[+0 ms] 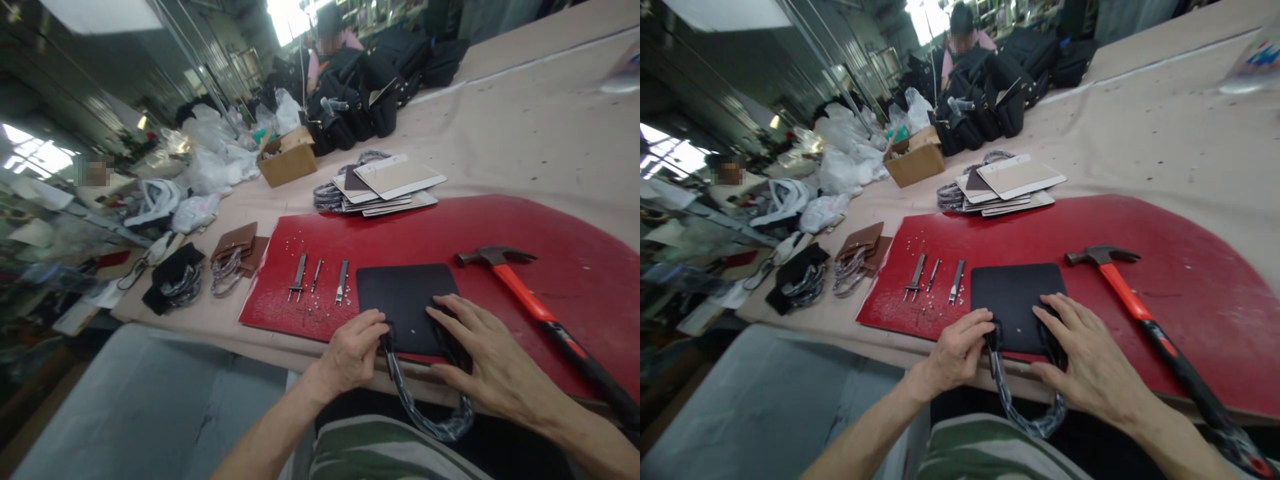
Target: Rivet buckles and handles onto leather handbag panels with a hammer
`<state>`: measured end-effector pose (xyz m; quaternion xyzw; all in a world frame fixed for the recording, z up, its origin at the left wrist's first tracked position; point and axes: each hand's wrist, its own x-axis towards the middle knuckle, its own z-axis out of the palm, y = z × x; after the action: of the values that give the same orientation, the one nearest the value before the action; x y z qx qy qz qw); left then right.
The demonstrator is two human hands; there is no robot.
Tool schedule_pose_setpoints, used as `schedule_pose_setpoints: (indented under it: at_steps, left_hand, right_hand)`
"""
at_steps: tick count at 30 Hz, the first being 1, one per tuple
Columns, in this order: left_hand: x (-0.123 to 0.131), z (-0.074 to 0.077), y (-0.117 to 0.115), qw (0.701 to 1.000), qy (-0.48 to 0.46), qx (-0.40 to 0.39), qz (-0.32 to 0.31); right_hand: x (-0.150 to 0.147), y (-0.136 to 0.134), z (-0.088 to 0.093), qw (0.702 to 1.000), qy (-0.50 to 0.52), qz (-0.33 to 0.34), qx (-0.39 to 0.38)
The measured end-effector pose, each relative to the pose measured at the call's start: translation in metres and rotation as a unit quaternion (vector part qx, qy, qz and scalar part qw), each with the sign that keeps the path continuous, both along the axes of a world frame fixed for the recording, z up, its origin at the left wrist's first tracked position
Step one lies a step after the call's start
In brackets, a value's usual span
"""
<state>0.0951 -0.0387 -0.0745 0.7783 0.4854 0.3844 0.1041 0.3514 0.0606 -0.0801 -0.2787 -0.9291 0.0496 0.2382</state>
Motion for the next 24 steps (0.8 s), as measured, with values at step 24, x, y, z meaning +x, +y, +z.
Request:
schedule_pose_setpoints:
  at_steps: [24]
  left_hand:
    - [-0.08, 0.054, 0.086, 0.835, -0.123, -0.44, 0.305]
  right_hand:
    - [-0.006, -0.009, 0.014, 0.995, -0.015, -0.039, -0.087]
